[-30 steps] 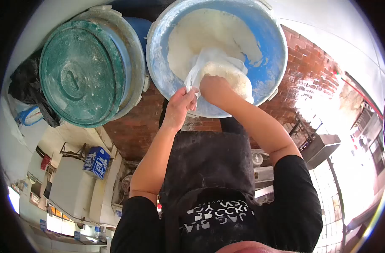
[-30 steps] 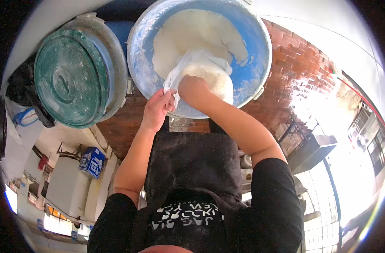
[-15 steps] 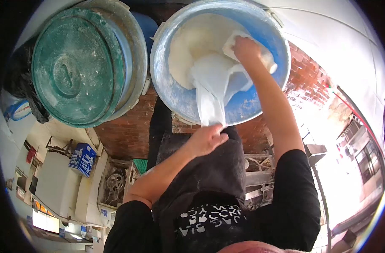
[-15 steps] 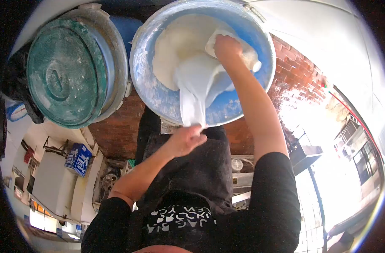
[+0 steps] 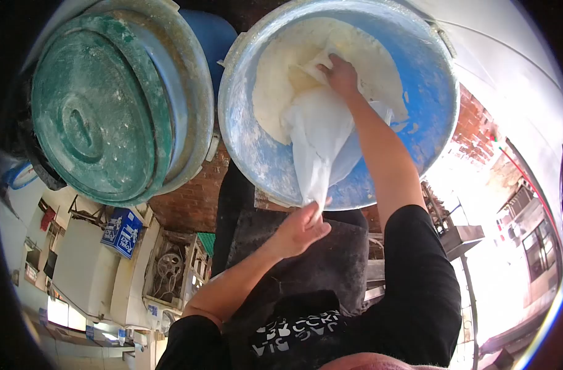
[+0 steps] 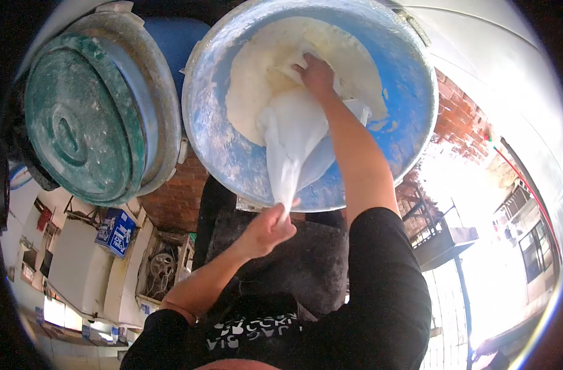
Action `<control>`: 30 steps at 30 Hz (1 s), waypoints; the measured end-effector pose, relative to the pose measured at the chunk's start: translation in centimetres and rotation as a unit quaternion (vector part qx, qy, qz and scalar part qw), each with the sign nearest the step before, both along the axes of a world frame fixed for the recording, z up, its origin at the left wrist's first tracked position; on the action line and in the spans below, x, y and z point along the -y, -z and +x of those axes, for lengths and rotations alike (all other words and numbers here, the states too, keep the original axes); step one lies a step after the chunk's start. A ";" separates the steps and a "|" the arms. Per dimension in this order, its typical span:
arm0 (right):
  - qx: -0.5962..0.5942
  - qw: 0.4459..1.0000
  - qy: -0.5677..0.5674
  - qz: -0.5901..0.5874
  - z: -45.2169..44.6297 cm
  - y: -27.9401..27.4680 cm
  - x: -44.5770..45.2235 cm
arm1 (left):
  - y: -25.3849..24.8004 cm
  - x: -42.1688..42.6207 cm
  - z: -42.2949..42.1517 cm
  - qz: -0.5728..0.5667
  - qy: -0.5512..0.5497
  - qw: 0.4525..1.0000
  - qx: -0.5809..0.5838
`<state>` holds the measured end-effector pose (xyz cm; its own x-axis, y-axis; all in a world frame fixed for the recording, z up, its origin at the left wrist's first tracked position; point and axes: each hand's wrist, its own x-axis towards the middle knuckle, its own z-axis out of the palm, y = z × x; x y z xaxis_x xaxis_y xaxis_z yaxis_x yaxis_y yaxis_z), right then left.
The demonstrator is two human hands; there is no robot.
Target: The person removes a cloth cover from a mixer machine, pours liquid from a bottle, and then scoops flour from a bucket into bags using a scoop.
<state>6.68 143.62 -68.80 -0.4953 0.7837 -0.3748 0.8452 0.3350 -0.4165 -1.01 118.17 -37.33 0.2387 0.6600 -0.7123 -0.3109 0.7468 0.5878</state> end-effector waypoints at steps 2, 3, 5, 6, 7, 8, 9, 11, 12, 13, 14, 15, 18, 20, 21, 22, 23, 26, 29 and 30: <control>-0.033 0.998 0.017 -0.054 1.0 -2.8 -0.4 | 0.4 -0.3 -0.7 -0.094 -0.154 0.979 0.091; -0.048 0.995 0.026 -0.078 1.9 -4.2 -0.7 | 0.5 -1.2 -1.4 -0.137 -0.229 0.954 0.139; -0.130 0.984 0.048 -0.111 3.9 -6.2 -0.8 | 1.1 -3.1 -4.1 -0.146 -0.291 0.936 0.135; -0.173 0.975 0.058 -0.125 4.7 -7.2 -1.0 | 1.9 -3.8 -5.3 -0.148 -0.343 0.911 0.177; -0.166 0.980 0.040 -0.102 5.5 -8.7 -1.1 | 2.6 -4.3 -6.5 -0.150 -0.394 0.881 0.217; -0.159 0.984 0.023 -0.078 6.1 -10.6 -1.2 | 3.4 -4.7 -7.4 -0.137 -0.396 0.884 0.206; -0.153 0.987 0.005 -0.052 6.7 -12.5 -1.5 | 3.8 -5.6 -8.3 -0.122 -0.398 0.888 0.195; -0.174 0.983 -0.010 -0.049 8.3 -16.2 -1.8 | 4.0 -7.3 -10.1 -0.174 -0.341 0.914 0.131; -0.184 0.982 -0.017 -0.051 9.1 -18.3 -1.6 | 4.1 -8.0 -10.7 -0.194 -0.314 0.923 0.108; -0.156 0.985 -0.034 -0.062 9.7 -20.3 -1.8 | 4.3 -8.6 -11.2 -0.212 -0.288 0.930 0.083; -0.129 0.988 -0.052 -0.073 10.2 -22.4 -2.1 | 4.8 -8.9 -11.3 -0.191 -0.280 0.940 0.047; -0.100 0.989 -0.068 -0.086 10.5 -24.4 -1.9 | 4.7 -9.6 -11.2 -0.167 -0.310 0.936 0.033; -0.057 0.988 -0.092 -0.108 10.1 -28.8 -0.9 | 5.1 -11.6 -10.6 -0.096 -0.349 0.932 0.016; 0.036 0.979 -0.112 -0.167 7.5 -30.7 -0.6 | 5.1 -11.7 -10.1 -0.057 -0.310 0.946 0.074; 0.081 0.969 -0.122 -0.197 5.7 -31.0 0.2 | 5.0 -11.6 -9.8 -0.038 -0.290 0.951 0.100; 0.058 0.974 -0.150 -0.161 4.7 -29.4 1.6 | 4.7 -11.5 -9.3 -0.041 -0.274 0.957 0.090; 0.034 0.976 -0.177 -0.124 4.0 -26.6 3.5 | 4.4 -11.1 -9.3 -0.045 -0.270 0.958 0.089; 0.036 0.968 -0.205 -0.139 1.9 -20.6 8.8 | 4.1 -10.3 -9.2 -0.056 -0.254 0.962 0.085; 0.132 0.962 -0.151 -0.188 -0.8 -25.4 9.2 | 4.5 -8.5 -9.3 -0.086 -0.248 0.961 0.084; 0.141 0.961 -0.142 -0.191 0.2 -25.9 8.8 | 4.6 -8.1 -9.0 -0.103 -0.246 0.959 0.100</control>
